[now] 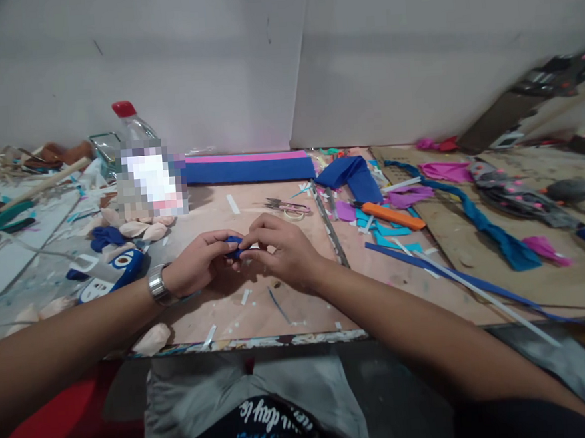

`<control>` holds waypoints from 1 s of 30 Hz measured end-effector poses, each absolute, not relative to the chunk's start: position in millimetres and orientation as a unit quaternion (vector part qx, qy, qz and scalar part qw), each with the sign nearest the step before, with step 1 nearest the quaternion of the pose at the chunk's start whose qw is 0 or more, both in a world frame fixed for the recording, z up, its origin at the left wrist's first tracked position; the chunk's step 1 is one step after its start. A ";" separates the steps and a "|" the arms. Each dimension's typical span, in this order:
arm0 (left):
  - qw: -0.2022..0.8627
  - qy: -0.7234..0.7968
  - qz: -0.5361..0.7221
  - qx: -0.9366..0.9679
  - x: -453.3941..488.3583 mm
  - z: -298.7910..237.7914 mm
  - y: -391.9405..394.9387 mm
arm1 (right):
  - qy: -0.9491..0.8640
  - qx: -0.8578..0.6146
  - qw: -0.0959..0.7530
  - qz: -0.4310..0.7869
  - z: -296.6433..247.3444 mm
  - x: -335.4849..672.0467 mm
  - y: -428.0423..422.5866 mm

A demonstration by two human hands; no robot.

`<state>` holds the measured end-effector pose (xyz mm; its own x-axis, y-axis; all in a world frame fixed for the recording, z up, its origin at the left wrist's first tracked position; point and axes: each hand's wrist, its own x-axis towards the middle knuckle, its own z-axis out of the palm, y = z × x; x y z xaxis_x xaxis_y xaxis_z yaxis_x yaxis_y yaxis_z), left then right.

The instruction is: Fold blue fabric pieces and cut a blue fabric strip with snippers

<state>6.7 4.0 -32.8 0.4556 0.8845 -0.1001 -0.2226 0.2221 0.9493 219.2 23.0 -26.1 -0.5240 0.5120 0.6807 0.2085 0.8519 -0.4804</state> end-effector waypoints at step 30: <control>0.515 0.306 0.509 0.619 7.3 -33.3 -3.1 | -0.807 -0.253 0.477 0.239 -19.4 214.6 15.6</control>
